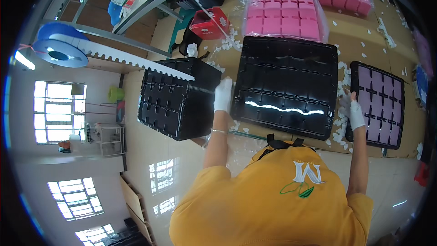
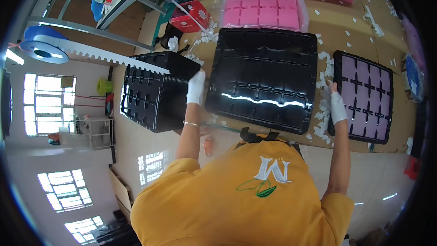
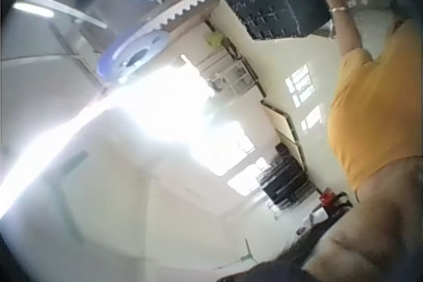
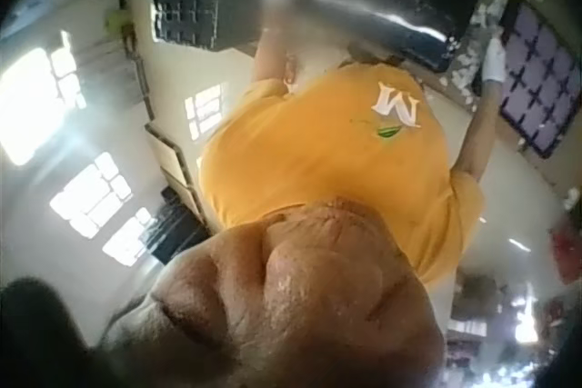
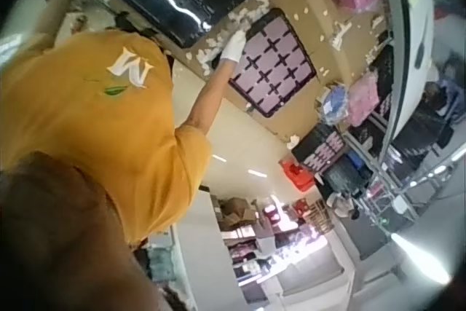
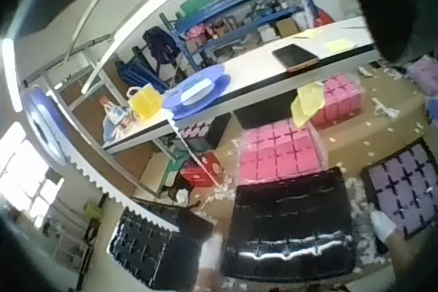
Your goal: The person repeatedly places a pink foam insert into a black plastic tray and then removes it. This cycle of insertion and removal is performed multiple times on the same objects without a visible final assembly state.
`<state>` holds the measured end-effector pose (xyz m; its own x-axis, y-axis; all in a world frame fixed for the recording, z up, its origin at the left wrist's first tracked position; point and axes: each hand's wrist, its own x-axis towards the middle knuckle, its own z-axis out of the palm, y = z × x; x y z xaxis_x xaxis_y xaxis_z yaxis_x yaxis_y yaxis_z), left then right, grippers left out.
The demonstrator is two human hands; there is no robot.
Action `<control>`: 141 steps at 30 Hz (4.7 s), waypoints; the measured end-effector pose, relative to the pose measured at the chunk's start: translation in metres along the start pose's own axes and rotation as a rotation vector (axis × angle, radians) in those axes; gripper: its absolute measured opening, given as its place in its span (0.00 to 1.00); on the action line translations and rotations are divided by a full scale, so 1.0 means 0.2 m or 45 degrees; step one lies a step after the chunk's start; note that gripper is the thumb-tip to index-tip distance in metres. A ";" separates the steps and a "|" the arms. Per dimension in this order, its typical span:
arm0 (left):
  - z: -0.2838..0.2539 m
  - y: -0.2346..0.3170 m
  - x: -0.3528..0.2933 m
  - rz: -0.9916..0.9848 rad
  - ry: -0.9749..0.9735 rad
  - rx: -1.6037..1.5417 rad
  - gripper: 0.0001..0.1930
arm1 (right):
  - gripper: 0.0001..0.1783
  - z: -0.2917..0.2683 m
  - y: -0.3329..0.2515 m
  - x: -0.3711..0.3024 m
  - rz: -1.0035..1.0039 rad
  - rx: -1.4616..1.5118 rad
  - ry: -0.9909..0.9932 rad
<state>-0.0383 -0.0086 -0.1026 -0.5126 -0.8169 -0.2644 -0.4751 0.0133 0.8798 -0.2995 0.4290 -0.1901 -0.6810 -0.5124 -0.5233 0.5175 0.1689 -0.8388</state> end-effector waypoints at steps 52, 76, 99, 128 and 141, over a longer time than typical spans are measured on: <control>-0.38 0.40 0.00 0.190 -0.573 -0.800 0.09 | 0.14 1.60 -1.95 0.12 -1.974 -1.313 0.815; -0.14 0.25 0.15 1.231 0.579 0.147 0.07 | 0.09 2.00 -0.75 -0.08 -0.837 -0.432 -0.227; -0.18 0.30 0.25 0.210 -0.215 -0.803 0.13 | 0.08 1.88 -0.89 0.70 -0.577 -2.350 -0.161; -0.12 0.27 0.17 0.935 0.327 -0.120 0.07 | 0.08 2.04 -0.74 -0.04 -0.759 -0.251 -0.329; -0.17 0.35 0.24 0.496 -0.208 -0.800 0.13 | 0.09 1.91 -0.49 -0.07 -0.908 -2.197 -0.780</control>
<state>-0.0711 -0.0660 -0.0399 -0.6827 -0.7239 0.0998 0.2343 -0.0875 0.9682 -0.1423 0.0985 -0.0426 -0.0646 -0.9564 -0.2849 -0.9542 0.1428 -0.2628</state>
